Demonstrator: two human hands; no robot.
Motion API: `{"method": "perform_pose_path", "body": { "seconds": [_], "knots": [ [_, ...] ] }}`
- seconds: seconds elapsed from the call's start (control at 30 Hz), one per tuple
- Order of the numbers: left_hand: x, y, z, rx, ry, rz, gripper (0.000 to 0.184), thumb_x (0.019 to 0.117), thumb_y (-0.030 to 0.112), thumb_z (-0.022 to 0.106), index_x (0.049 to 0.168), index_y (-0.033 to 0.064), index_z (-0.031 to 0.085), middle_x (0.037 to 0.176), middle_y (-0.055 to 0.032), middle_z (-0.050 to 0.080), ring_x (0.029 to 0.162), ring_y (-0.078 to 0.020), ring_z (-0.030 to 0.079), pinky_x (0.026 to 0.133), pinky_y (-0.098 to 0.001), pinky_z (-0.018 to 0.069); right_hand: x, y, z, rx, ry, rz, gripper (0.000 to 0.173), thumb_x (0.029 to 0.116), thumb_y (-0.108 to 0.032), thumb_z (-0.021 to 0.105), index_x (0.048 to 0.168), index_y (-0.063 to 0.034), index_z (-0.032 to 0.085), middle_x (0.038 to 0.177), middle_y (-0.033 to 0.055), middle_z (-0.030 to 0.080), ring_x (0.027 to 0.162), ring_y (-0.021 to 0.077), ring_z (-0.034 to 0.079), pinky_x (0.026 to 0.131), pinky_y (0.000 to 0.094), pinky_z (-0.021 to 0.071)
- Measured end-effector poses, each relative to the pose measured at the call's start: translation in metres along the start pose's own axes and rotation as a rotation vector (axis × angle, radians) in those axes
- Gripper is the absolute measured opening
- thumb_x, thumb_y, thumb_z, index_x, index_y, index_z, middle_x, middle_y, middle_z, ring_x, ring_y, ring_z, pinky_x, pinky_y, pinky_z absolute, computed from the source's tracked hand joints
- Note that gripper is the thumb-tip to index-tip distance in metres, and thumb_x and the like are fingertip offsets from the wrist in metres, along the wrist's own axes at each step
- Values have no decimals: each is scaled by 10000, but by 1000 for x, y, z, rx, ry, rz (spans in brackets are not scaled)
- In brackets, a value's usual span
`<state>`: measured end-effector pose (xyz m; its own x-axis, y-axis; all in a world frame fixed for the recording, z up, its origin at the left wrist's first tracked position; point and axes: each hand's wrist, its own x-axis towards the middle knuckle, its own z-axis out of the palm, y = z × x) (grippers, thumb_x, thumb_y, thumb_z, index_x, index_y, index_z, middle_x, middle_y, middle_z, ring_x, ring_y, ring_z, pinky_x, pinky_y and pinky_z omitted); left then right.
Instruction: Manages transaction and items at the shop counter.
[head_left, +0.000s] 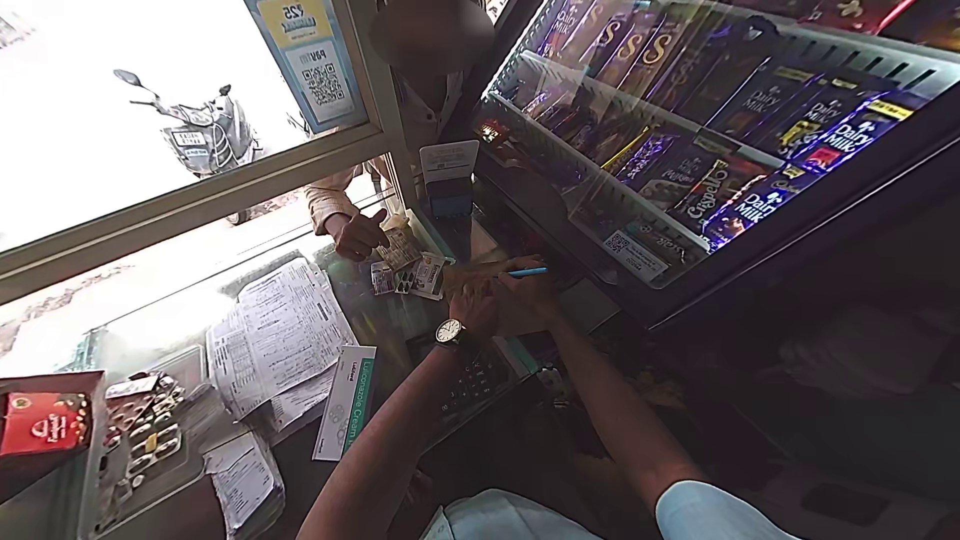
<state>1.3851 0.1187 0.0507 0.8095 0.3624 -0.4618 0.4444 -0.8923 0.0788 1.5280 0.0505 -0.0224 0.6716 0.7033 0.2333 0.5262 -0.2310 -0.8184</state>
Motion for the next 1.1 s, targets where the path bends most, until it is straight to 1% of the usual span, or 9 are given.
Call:
{"method": "perform_pose_path", "body": {
  "seconds": [0.17,0.33,0.53,0.67,0.77,0.87,0.97,1.03,1.1],
  "knots": [
    [1,0,0,19,-6,1,568,1031,336,555,1497,22,466,1653,-122,334,1435,-428,393,1064,-600,412,1,6,3,65,28,-66,59,825,-106,754,810,-54,731,751,36,690,675,100,634,663,329,541],
    [2,0,1,-3,-3,-2,583,1029,342,563,1513,36,453,1661,-121,318,1440,-437,382,1065,-611,410,1,6,1,68,34,-36,63,856,-110,738,860,-47,734,796,53,697,723,121,646,699,349,545],
    [1,0,0,6,-14,-1,591,1024,343,570,1514,34,452,1663,-117,315,1440,-432,384,1061,-614,412,1,4,2,16,27,-19,87,860,-139,746,840,-55,734,789,64,696,732,151,651,706,393,541],
    [2,-2,1,-13,11,10,568,1012,334,581,1486,35,489,1647,-128,344,1430,-435,402,1067,-615,408,4,10,3,42,38,-40,75,824,-133,739,811,-59,735,791,50,699,742,136,647,709,379,532],
    [1,-1,1,-6,1,5,601,1015,342,582,1515,35,453,1651,-126,339,1438,-430,392,1077,-613,401,4,9,2,50,28,-22,71,864,-130,731,851,-62,747,808,50,711,740,131,657,714,374,545],
    [2,-1,2,-6,11,1,605,1011,329,580,1523,36,445,1635,-134,364,1430,-431,401,1072,-616,404,4,9,3,30,-4,-55,83,852,-160,757,844,-78,768,808,43,725,747,124,669,732,375,557],
    [3,-1,2,-4,20,5,566,1006,326,589,1479,28,494,1620,-141,383,1410,-435,422,1050,-615,423,0,5,2,54,30,-81,68,802,-142,741,778,-81,723,727,5,665,673,71,601,656,302,509],
    [3,-1,4,-9,16,4,556,1004,329,596,1461,24,512,1640,-132,355,1424,-436,407,1058,-617,417,-2,2,2,23,61,-38,78,837,-144,729,832,-66,729,771,45,678,714,121,626,686,359,522],
    [4,-1,6,-6,13,0,569,998,341,601,1469,34,510,1646,-118,347,1432,-425,401,1064,-612,417,-2,2,2,12,56,-26,118,861,-172,725,878,-64,770,818,58,726,754,113,666,738,347,550]
  ]
}}
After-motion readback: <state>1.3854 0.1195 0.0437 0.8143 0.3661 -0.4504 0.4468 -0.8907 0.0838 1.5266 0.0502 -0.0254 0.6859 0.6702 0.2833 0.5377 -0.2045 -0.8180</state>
